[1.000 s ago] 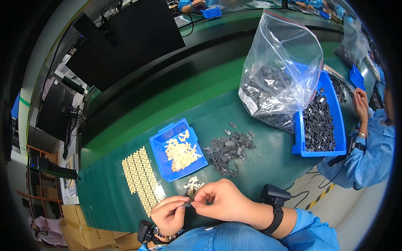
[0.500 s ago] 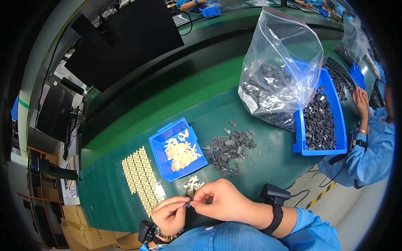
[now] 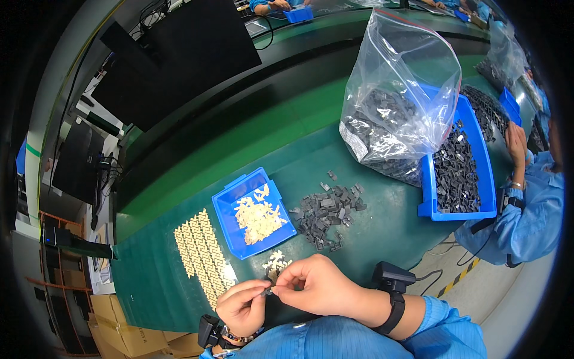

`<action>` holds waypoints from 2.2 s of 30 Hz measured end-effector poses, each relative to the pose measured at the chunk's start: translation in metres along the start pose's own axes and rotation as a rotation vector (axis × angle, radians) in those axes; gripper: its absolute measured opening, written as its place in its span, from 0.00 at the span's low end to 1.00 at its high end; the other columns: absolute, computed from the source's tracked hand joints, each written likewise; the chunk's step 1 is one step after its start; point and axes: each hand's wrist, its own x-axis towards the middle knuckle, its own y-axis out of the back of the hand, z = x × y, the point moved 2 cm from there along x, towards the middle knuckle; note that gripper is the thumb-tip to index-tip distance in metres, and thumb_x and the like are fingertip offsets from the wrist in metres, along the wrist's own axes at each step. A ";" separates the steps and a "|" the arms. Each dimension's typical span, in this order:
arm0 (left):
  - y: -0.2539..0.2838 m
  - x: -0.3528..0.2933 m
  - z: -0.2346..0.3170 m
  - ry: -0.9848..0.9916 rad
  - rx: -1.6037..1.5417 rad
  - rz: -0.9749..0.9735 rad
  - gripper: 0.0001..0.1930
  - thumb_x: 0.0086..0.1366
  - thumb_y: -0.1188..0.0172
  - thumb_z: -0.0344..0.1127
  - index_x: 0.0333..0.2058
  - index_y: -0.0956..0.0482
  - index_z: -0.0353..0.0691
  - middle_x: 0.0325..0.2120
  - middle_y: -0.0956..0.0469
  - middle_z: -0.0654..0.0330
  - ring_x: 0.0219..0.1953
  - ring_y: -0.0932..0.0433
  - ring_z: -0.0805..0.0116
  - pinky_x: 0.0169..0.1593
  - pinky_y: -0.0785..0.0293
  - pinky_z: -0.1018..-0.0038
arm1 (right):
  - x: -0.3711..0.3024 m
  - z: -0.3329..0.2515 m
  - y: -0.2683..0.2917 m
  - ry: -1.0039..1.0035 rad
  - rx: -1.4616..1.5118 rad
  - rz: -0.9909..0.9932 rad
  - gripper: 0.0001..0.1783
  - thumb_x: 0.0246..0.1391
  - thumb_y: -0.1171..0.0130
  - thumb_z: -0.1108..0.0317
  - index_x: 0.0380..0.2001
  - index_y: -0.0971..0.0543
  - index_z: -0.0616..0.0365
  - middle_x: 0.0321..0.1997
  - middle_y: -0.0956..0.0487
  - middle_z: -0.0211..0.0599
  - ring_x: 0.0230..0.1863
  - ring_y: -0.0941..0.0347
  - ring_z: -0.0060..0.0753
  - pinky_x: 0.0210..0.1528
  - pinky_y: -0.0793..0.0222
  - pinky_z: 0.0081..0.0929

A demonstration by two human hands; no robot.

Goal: Assembling small plastic and metal components at a factory workbench.

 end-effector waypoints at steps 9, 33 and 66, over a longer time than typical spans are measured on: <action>0.000 0.000 -0.001 -0.012 0.014 -0.017 0.06 0.57 0.40 0.17 0.33 0.21 0.31 0.34 0.18 0.47 0.33 0.17 0.66 0.35 0.21 0.77 | 0.000 0.001 0.000 0.005 0.001 0.004 0.07 0.51 0.35 0.69 0.28 0.19 0.63 0.22 0.23 0.23 0.22 0.34 0.07 0.21 0.40 0.11; -0.002 0.003 0.001 0.049 -0.043 -0.009 0.03 0.57 0.39 0.18 0.30 0.20 0.31 0.33 0.17 0.48 0.33 0.17 0.64 0.36 0.21 0.76 | 0.002 -0.005 0.005 -0.055 0.006 -0.051 0.07 0.51 0.34 0.70 0.27 0.19 0.64 0.22 0.21 0.27 0.25 0.30 0.11 0.28 0.34 0.14; -0.022 -0.014 -0.011 0.563 -1.295 -0.042 0.11 0.62 0.44 0.16 0.44 0.24 0.28 0.39 0.20 0.50 0.39 0.19 0.66 0.47 0.22 0.72 | -0.004 -0.005 0.015 0.689 -0.279 -0.100 0.17 0.47 0.32 0.72 0.43 0.20 0.57 0.32 0.20 0.36 0.31 0.22 0.33 0.36 0.26 0.26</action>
